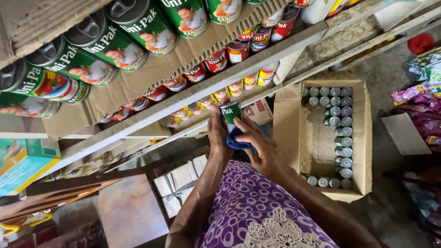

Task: Wiping canned goods with a cloth and organizing them on grocery store shelves.

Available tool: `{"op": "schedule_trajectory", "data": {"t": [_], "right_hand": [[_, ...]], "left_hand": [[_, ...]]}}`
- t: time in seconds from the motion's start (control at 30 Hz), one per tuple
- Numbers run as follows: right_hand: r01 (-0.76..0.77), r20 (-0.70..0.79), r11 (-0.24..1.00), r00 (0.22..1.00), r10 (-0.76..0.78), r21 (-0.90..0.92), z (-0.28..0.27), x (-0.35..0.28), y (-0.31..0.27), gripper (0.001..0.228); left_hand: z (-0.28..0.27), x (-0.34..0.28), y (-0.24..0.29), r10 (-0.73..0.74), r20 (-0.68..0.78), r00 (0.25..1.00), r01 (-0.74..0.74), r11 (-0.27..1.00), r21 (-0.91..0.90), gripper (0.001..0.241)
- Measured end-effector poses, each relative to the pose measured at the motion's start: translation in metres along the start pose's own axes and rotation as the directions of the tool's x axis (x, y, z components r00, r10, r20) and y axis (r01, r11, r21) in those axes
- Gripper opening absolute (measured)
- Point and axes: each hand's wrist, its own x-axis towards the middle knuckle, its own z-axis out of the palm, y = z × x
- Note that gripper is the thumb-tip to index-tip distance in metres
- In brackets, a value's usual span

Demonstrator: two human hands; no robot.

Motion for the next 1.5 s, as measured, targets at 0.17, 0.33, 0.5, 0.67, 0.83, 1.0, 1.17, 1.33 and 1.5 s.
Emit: {"op": "schedule_trajectory", "data": {"t": [0.17, 0.33, 0.5, 0.67, 0.83, 1.0, 1.17, 1.33, 1.5], "right_hand": [[-0.075, -0.021, 0.996, 0.997, 0.074, -0.038, -0.013, 0.032, 0.002, 0.018], [-0.121, -0.074, 0.991, 0.990, 0.117, -0.051, -0.017, 0.043, -0.008, 0.018], [-0.104, -0.014, 0.995, 0.994, 0.104, -0.004, -0.004, 0.006, -0.013, 0.017], [-0.140, 0.007, 0.990, 0.990, 0.140, -0.023, -0.013, 0.029, -0.019, 0.016], [-0.292, -0.126, 0.952, 0.952, 0.280, -0.091, -0.012, 0.046, -0.010, 0.023], [-0.266, -0.121, 0.957, 0.960, 0.252, -0.113, -0.014, 0.019, -0.024, 0.022], [0.091, -0.071, 0.994, 0.993, -0.095, -0.060, -0.004, 0.003, -0.028, 0.016], [-0.017, -0.097, 0.996, 0.995, 0.009, -0.085, -0.018, 0.034, -0.013, 0.018], [-0.166, -0.107, 0.983, 0.982, 0.157, -0.081, -0.021, 0.032, -0.007, 0.021]], "left_hand": [[-0.020, 0.003, -0.047, -0.105, -0.036, 0.994, 0.104, 0.994, -0.023, 0.060], [-0.017, 0.005, -0.046, -0.111, -0.012, 0.994, 0.110, 0.993, -0.044, 0.048], [-0.009, 0.004, -0.012, -0.115, -0.073, 0.991, 0.100, 0.978, -0.181, 0.052], [-0.035, 0.023, -0.056, -0.032, -0.044, 0.999, 0.033, 0.999, 0.005, 0.046], [0.003, -0.021, -0.014, -0.097, -0.014, 0.995, 0.098, 0.994, 0.050, 0.042], [-0.003, -0.009, -0.013, -0.108, -0.040, 0.993, 0.109, 0.994, 0.030, 0.045], [0.001, -0.010, 0.013, -0.024, -0.085, 0.996, 0.028, 0.999, 0.043, 0.051], [-0.013, -0.003, -0.034, -0.135, -0.071, 0.988, 0.139, 0.988, 0.064, 0.057], [-0.010, -0.002, -0.036, -0.173, -0.022, 0.985, 0.172, 0.985, -0.022, 0.059]]}}
